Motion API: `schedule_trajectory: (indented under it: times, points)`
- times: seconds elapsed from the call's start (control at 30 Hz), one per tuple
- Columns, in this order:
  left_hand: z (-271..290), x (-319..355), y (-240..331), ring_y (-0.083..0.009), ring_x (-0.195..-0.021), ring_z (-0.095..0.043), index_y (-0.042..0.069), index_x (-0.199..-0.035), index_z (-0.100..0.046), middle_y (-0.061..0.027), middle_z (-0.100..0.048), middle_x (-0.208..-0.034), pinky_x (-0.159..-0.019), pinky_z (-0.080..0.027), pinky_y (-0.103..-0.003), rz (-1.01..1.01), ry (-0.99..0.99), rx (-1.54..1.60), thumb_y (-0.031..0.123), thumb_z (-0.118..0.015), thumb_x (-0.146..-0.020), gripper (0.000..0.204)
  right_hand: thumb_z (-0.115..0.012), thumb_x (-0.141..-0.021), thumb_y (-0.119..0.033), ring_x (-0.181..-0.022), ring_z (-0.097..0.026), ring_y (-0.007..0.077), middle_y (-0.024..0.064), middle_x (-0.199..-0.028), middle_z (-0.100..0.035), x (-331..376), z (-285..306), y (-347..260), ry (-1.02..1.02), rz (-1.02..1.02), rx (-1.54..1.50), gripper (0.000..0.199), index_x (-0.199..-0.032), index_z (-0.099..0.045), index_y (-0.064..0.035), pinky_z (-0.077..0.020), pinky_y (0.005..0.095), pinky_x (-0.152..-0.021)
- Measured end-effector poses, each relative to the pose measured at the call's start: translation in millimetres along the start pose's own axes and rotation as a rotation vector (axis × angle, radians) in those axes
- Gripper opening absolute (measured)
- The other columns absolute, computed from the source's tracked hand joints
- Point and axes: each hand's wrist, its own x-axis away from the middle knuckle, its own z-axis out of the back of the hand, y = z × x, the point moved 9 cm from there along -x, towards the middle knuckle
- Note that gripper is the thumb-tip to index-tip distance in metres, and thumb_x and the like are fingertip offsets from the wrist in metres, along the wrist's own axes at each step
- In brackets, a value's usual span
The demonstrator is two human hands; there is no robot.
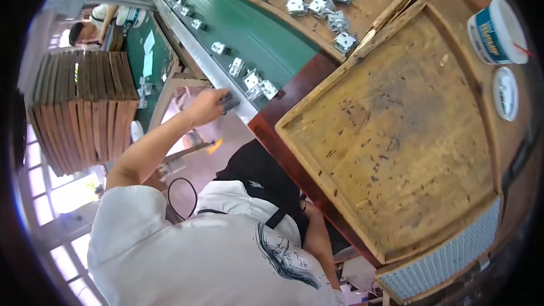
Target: Assembling small metal components into a grid tray at a manual assembly station.
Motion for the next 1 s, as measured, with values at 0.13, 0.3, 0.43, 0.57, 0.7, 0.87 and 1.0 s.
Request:
schedule_trajectory:
  times: [0.13,0.3,0.43,0.57,0.7,0.87,1.0]
  points:
    - [2,77,-25,-0.0466,-0.082,-0.061,0.003,-0.097,-0.055,-0.0276,-0.063,-0.081,-0.073,-0.048,-0.051,0.093,-0.141,-0.134,0.015,-0.059,-0.084,0.019,-0.058,-0.082,-0.034,-0.094,-0.066,0.0306,0.0186,-0.104,-0.068,-42,-86,-69,-0.163,0.278,-0.031,0.044,-0.114,-0.065,-0.0047,-0.0495,0.0423,-0.083]
    - [27,117,-21,-0.0502,-0.093,-0.055,0.001,-0.107,-0.047,-0.0299,-0.060,-0.090,-0.077,-0.044,-0.049,0.241,-0.231,0.006,-0.002,-0.051,-0.082,0.026,-0.059,-0.083,-0.033,-0.095,-0.065,0.0303,0.0190,-0.104,-0.068,-24,-242,-156,-0.324,0.539,-0.111,0.043,-0.114,-0.064,-0.0045,-0.0490,0.0426,-0.084]
    - [21,120,-35,-0.0461,-0.086,-0.061,0.004,-0.103,-0.045,-0.0271,-0.062,-0.083,-0.072,-0.047,-0.050,0.220,-0.186,-0.016,0.004,-0.058,-0.083,0.024,-0.060,-0.083,-0.032,-0.096,-0.064,0.0301,0.0192,-0.104,-0.067,17,-285,-160,-0.433,0.668,-0.079,0.042,-0.114,-0.064,-0.0044,-0.0485,0.0429,-0.085]
    - [-1,101,-32,-0.0459,-0.086,-0.061,0.004,-0.104,-0.046,-0.0270,-0.062,-0.083,-0.072,-0.047,-0.050,0.207,-0.188,-0.034,0.010,-0.059,-0.085,0.024,-0.060,-0.083,-0.031,-0.097,-0.064,0.0299,0.0195,-0.104,-0.067,58,-282,-131,-0.548,0.763,0.004,0.041,-0.114,-0.063,-0.0042,-0.0481,0.0431,-0.085]
    - [-24,70,-19,-0.0457,-0.086,-0.061,0.004,-0.105,-0.047,-0.0269,-0.063,-0.086,-0.074,-0.046,-0.052,0.205,-0.193,-0.059,0.015,-0.057,-0.087,0.024,-0.061,-0.083,-0.030,-0.097,-0.063,0.0296,0.0197,-0.105,-0.066,115,-257,-83,-0.687,0.821,0.105,0.040,-0.114,-0.063,-0.0041,-0.0477,0.0434,-0.086]
    - [-50,-2,13,-0.0416,-0.090,-0.064,0.006,-0.107,-0.050,-0.0230,-0.066,-0.091,-0.078,-0.050,-0.051,0.209,-0.113,-0.069,0.011,-0.055,-0.081,0.027,-0.061,-0.084,-0.029,-0.098,-0.062,0.0294,0.0200,-0.105,-0.066,185,-139,10,-0.885,0.827,0.295,0.039,-0.114,-0.063,-0.0039,-0.0471,0.0437,-0.087]
    - [-65,-33,42,-0.0378,-0.096,-0.066,0.009,-0.111,-0.056,-0.0211,-0.067,-0.101,-0.080,-0.051,-0.049,0.276,-0.111,-0.085,0.017,-0.059,-0.078,0.034,-0.062,-0.084,-0.028,-0.099,-0.062,0.0291,0.0203,-0.105,-0.065,231,8,79,-1.118,0.804,0.487,0.038,-0.114,-0.062,-0.0038,-0.0467,0.0440,-0.088]
